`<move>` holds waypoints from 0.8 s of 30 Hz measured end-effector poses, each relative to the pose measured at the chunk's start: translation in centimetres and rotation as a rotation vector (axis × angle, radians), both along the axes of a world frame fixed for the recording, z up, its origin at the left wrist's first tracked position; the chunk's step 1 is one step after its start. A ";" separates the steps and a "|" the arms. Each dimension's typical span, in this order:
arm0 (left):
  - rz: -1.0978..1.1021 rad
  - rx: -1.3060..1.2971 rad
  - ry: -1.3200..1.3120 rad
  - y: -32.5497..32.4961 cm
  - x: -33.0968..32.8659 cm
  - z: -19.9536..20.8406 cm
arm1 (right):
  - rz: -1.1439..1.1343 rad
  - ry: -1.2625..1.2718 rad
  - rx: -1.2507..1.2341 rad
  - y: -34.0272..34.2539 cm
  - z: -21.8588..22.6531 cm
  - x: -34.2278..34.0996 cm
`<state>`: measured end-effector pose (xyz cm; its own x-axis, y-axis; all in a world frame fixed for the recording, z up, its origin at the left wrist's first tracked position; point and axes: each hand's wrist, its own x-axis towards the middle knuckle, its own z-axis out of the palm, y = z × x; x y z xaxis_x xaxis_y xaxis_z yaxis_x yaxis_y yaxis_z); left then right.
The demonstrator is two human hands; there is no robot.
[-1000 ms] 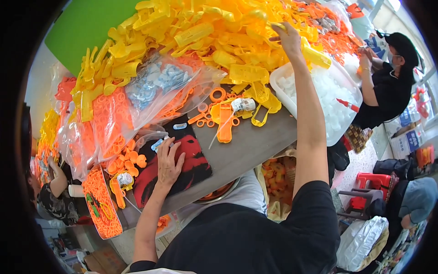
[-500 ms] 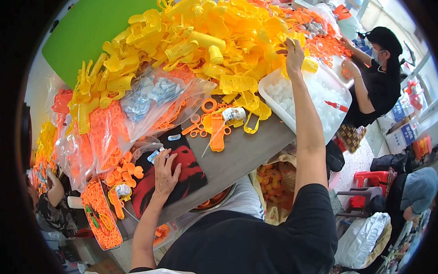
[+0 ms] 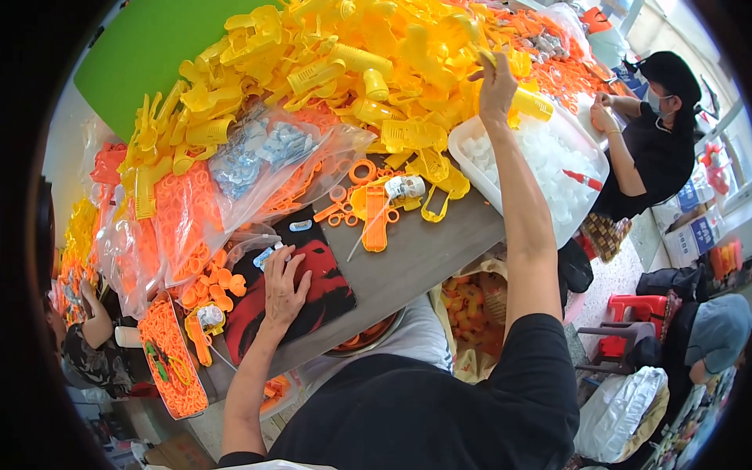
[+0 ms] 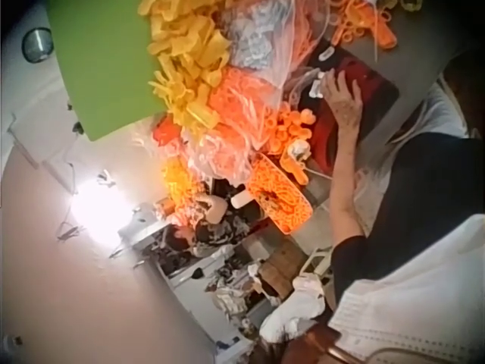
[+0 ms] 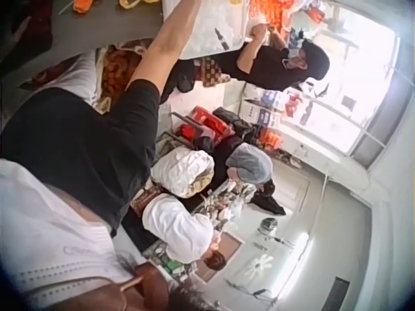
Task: Assembling and packaging toy water guns into plastic bags and boxes.
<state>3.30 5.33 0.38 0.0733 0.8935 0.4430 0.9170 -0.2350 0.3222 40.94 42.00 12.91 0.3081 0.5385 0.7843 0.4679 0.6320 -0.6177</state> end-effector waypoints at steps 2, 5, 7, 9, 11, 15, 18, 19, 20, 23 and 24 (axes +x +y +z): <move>-0.011 0.011 0.018 0.4 0.1 0.0 | 0.016 -0.010 -0.027 0.1 -0.6 0.4; -0.027 0.015 0.054 0.2 0.1 -0.1 | 0.048 0.212 -0.130 -0.2 0.1 0.9; -0.021 0.014 0.061 0.3 0.2 0.2 | 0.124 0.325 -0.161 0.1 0.4 1.1; -0.033 0.022 0.058 0.7 0.3 0.1 | 0.235 0.545 -0.253 1.2 -0.2 2.2; -0.026 0.026 0.059 0.4 0.3 0.0 | 0.244 0.575 -0.283 1.4 -0.5 2.1; -0.034 0.024 0.043 0.5 0.4 -0.1 | 0.277 0.661 -0.409 1.9 -0.4 2.9; -0.056 0.011 0.039 0.3 0.6 -0.1 | 0.315 0.827 -0.483 1.0 -0.5 3.4; -0.052 0.012 0.036 0.3 0.5 -0.1 | -0.229 0.309 -0.471 0.7 -0.7 3.1; -0.044 0.002 0.036 0.2 0.4 -0.1 | -0.744 -0.237 -0.414 0.4 -1.0 2.8; 0.033 0.008 0.033 -1.4 -0.4 -1.0 | -0.478 -0.680 -0.601 -3.6 -1.1 -1.3; 0.041 0.035 0.016 -1.6 -0.8 -1.6 | -0.512 -0.888 -0.633 -4.1 -1.8 -2.5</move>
<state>2.52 3.75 -1.26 0.0441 0.8799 0.4731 0.9311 -0.2078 0.2997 38.42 37.94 11.11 0.0853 0.8773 0.4723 0.9950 -0.0499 -0.0870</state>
